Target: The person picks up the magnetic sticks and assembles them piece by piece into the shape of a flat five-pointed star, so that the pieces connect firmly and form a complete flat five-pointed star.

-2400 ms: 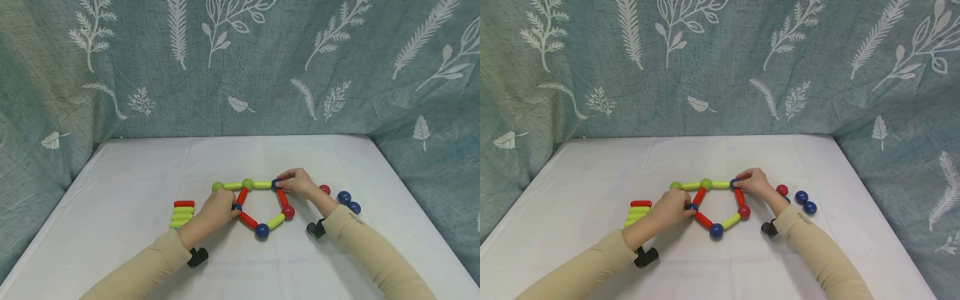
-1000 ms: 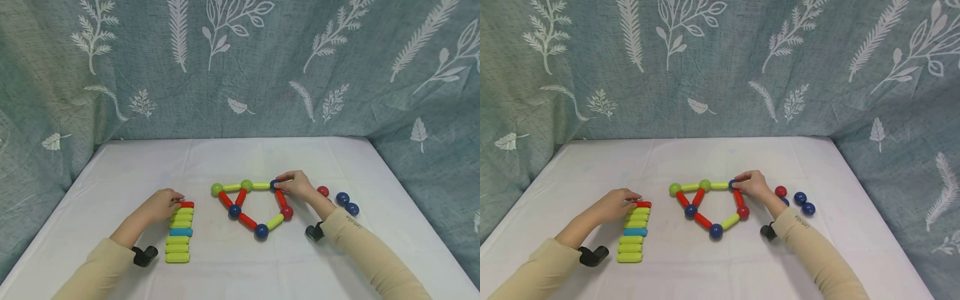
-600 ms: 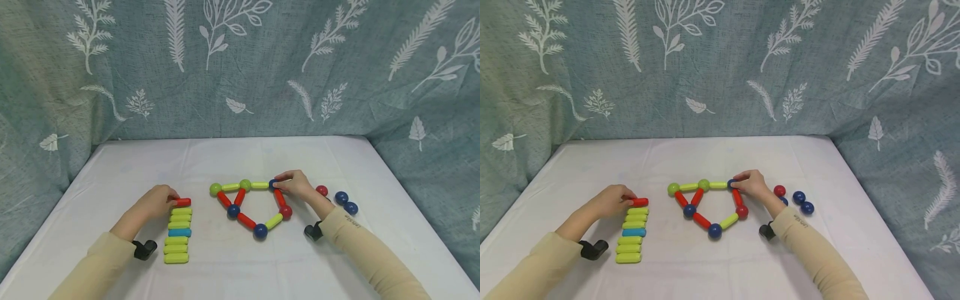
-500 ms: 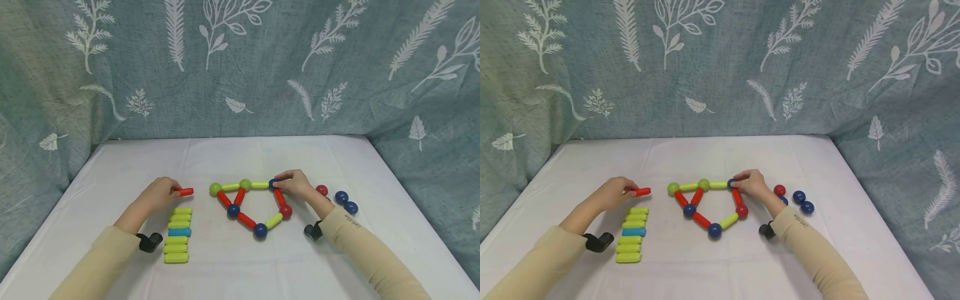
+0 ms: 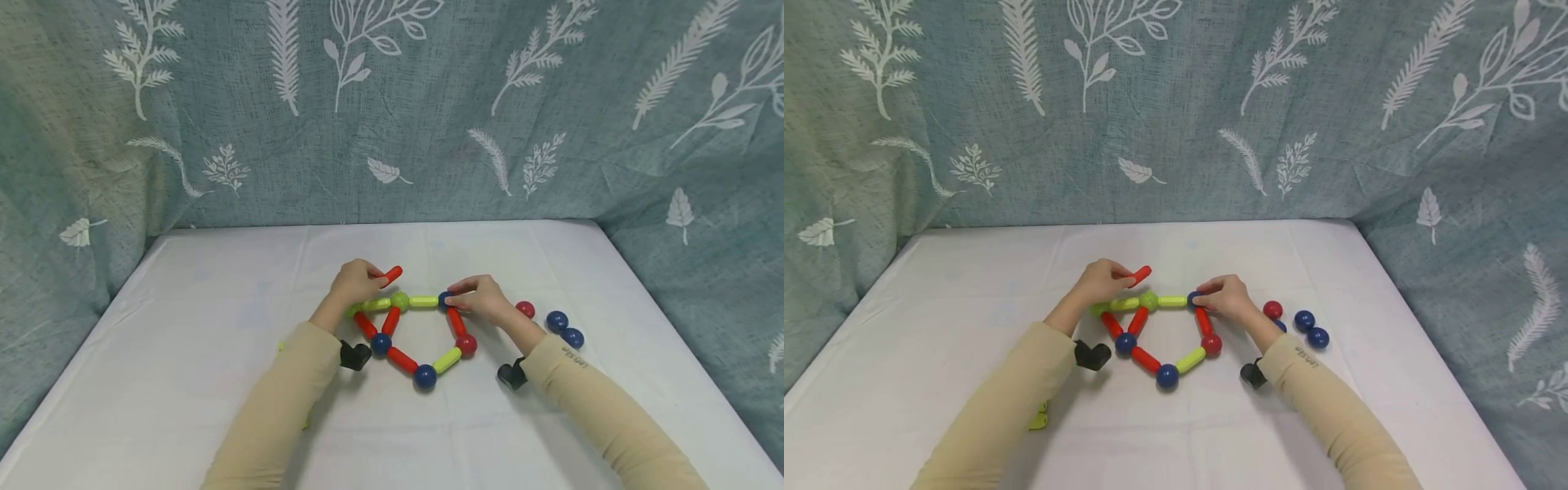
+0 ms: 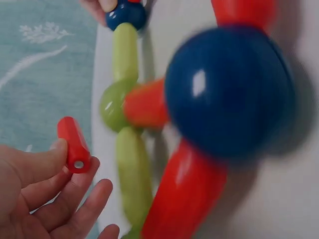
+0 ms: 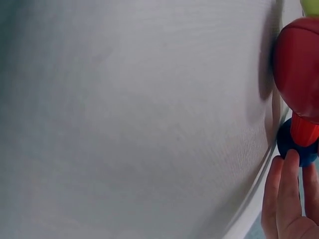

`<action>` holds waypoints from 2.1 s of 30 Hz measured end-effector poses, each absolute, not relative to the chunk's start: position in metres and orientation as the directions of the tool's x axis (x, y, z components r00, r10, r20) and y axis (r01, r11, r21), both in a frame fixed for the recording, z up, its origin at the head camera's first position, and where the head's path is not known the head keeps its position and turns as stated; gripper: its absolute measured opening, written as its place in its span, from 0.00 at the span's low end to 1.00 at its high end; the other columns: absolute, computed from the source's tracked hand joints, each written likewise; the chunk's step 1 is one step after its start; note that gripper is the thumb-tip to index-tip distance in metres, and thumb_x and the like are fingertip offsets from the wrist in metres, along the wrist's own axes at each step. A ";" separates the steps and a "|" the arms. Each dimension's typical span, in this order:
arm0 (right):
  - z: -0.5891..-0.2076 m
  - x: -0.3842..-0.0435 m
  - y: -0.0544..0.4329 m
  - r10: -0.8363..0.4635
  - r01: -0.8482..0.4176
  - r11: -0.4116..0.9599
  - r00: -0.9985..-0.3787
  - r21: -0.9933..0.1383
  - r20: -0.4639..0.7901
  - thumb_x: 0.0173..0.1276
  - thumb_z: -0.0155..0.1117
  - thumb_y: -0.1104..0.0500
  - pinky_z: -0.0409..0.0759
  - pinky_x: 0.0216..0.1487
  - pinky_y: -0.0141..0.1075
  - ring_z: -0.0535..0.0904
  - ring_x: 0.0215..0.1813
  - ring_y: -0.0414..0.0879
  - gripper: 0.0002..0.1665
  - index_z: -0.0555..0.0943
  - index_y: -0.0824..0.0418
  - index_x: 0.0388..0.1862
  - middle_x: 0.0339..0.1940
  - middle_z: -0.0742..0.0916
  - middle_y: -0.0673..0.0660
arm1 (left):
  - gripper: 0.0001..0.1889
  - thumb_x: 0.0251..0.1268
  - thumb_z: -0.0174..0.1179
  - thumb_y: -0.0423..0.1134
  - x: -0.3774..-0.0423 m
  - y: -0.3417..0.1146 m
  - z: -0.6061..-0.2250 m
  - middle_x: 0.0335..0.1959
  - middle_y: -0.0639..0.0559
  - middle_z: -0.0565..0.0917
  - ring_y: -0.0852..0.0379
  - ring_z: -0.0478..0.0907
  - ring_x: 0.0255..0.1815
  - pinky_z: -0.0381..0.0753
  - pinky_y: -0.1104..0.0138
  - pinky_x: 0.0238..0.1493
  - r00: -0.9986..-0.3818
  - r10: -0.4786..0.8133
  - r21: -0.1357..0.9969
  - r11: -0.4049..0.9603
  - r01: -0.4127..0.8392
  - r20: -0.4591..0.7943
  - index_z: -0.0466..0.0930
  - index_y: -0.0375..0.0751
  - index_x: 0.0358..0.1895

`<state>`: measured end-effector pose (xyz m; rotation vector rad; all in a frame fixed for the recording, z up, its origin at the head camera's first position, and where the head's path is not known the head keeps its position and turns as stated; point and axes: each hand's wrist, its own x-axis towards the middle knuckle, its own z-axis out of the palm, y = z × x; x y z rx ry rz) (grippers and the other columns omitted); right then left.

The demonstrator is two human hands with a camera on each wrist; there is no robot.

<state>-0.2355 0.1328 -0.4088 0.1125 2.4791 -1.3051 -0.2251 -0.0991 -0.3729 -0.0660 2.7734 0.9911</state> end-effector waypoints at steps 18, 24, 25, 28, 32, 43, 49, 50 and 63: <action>-0.408 -0.238 0.134 -0.080 0.242 0.567 -0.935 -0.787 -0.344 0.57 0.67 0.63 0.78 0.45 0.36 0.77 0.45 0.51 0.19 0.79 0.63 0.50 0.50 0.80 0.62 | 0.14 0.60 0.59 0.41 -0.237 -0.049 -0.398 0.38 0.44 0.81 0.54 0.76 0.31 0.77 0.69 0.31 -0.958 -0.115 0.641 0.721 -0.262 -0.262 0.81 0.34 0.43; -0.408 -0.239 0.134 -0.079 0.248 0.558 -0.934 -0.792 -0.348 0.57 0.67 0.63 0.78 0.44 0.35 0.78 0.44 0.50 0.20 0.79 0.64 0.50 0.50 0.80 0.62 | 0.13 0.60 0.59 0.41 -0.237 -0.046 -0.396 0.37 0.44 0.80 0.54 0.76 0.31 0.78 0.69 0.31 -0.947 -0.151 0.624 0.721 -0.301 -0.283 0.81 0.34 0.42; -0.408 -0.239 0.134 -0.076 0.249 0.558 -0.934 -0.792 -0.348 0.57 0.67 0.63 0.78 0.44 0.35 0.78 0.44 0.50 0.20 0.79 0.64 0.50 0.50 0.80 0.62 | 0.13 0.60 0.59 0.41 -0.237 -0.045 -0.396 0.37 0.44 0.80 0.54 0.76 0.30 0.78 0.69 0.31 -0.947 -0.151 0.623 0.722 -0.302 -0.284 0.81 0.34 0.42; -0.407 -0.239 0.134 -0.071 0.255 0.560 -0.933 -0.788 -0.352 0.57 0.67 0.63 0.78 0.44 0.35 0.78 0.43 0.50 0.20 0.79 0.64 0.50 0.50 0.80 0.62 | 0.14 0.61 0.58 0.41 -0.235 -0.047 -0.396 0.38 0.44 0.80 0.54 0.76 0.31 0.77 0.69 0.30 -0.950 -0.136 0.622 0.728 -0.287 -0.280 0.81 0.34 0.43; -0.406 -0.238 0.133 -0.073 0.251 0.561 -0.934 -0.789 -0.350 0.57 0.67 0.63 0.78 0.44 0.35 0.77 0.44 0.50 0.20 0.79 0.64 0.50 0.50 0.80 0.62 | 0.15 0.63 0.56 0.42 -0.230 -0.055 -0.394 0.39 0.45 0.81 0.53 0.76 0.33 0.77 0.68 0.32 -0.966 -0.073 0.604 0.768 -0.213 -0.248 0.80 0.35 0.46; -0.404 -0.237 0.135 -0.084 0.243 0.558 -0.935 -0.794 -0.346 0.57 0.67 0.63 0.78 0.44 0.35 0.77 0.45 0.51 0.20 0.79 0.64 0.50 0.50 0.80 0.62 | 0.10 0.61 0.55 0.33 -0.216 -0.127 -0.370 0.42 0.43 0.81 0.49 0.76 0.43 0.75 0.59 0.45 -0.955 0.161 0.433 0.901 0.038 -0.250 0.82 0.34 0.43; -0.404 -0.238 0.139 -0.066 0.251 0.560 -0.937 -0.790 -0.344 0.57 0.67 0.63 0.78 0.44 0.35 0.77 0.45 0.51 0.20 0.79 0.63 0.50 0.50 0.80 0.62 | 0.11 0.60 0.59 0.32 -0.214 -0.146 -0.370 0.43 0.42 0.81 0.46 0.75 0.47 0.75 0.59 0.47 -0.934 0.228 0.530 0.847 0.051 -0.274 0.82 0.34 0.45; -0.405 -0.238 0.139 -0.064 0.253 0.559 -0.936 -0.790 -0.345 0.57 0.67 0.63 0.78 0.44 0.35 0.76 0.45 0.51 0.20 0.79 0.63 0.50 0.50 0.80 0.61 | 0.11 0.59 0.60 0.32 -0.214 -0.146 -0.371 0.43 0.43 0.82 0.46 0.76 0.47 0.75 0.59 0.46 -0.935 0.220 0.540 0.841 0.038 -0.277 0.82 0.34 0.45; -0.404 -0.218 0.147 -0.186 0.072 0.674 -0.947 -0.735 -0.263 0.57 0.68 0.55 0.79 0.40 0.36 0.79 0.41 0.49 0.28 0.74 0.61 0.56 0.48 0.80 0.61 | 0.11 0.57 0.62 0.32 -0.212 -0.147 -0.373 0.42 0.43 0.83 0.46 0.76 0.47 0.75 0.59 0.47 -0.942 0.194 0.507 0.861 0.030 -0.273 0.83 0.34 0.44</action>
